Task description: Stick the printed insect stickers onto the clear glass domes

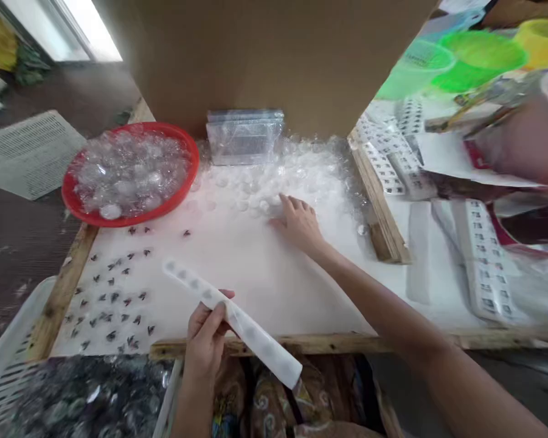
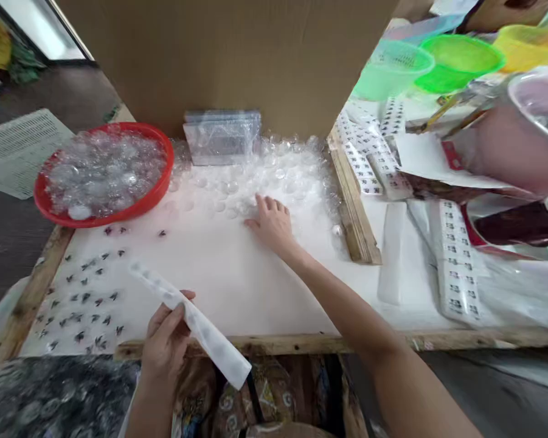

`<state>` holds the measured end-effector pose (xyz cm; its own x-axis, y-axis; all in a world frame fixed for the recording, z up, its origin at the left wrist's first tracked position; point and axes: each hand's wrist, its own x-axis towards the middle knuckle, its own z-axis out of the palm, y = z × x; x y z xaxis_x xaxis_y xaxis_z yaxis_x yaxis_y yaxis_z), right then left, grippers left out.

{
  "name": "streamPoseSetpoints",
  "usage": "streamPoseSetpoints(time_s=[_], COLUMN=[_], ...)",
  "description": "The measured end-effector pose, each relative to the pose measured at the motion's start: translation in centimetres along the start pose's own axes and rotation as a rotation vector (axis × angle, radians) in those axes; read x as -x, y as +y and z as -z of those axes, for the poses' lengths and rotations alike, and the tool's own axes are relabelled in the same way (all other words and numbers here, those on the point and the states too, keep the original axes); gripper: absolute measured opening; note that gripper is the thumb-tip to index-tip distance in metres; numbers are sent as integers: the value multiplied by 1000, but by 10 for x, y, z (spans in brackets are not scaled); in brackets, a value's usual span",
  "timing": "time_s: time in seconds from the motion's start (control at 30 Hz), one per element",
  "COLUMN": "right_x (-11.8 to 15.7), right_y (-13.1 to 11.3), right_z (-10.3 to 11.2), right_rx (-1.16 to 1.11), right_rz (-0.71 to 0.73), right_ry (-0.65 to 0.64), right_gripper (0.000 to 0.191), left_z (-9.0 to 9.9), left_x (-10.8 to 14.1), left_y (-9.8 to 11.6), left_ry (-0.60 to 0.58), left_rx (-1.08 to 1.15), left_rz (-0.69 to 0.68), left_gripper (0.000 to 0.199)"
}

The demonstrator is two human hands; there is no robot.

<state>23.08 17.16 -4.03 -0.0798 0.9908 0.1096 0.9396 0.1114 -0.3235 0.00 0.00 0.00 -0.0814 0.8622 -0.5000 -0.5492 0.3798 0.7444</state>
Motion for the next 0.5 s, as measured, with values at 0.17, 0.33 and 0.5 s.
streamPoseSetpoints(time_s=[0.17,0.33,0.5], right_x=[-7,-5,-8], right_y=[-6,-5,6], right_z=[8,25,28], right_rx=[-154,-596,-681], right_rz=[60,-84,-166], right_ry=[-117,-383,-362], right_gripper=[27,16,25], left_z=[-4,-6,-7], left_x=[-1,-11,-15], left_y=[-8,-8,-10], left_ry=[93,100,63], left_rx=[2,-27,-88], left_rz=[-29,-26,-12], left_gripper=[37,37,34])
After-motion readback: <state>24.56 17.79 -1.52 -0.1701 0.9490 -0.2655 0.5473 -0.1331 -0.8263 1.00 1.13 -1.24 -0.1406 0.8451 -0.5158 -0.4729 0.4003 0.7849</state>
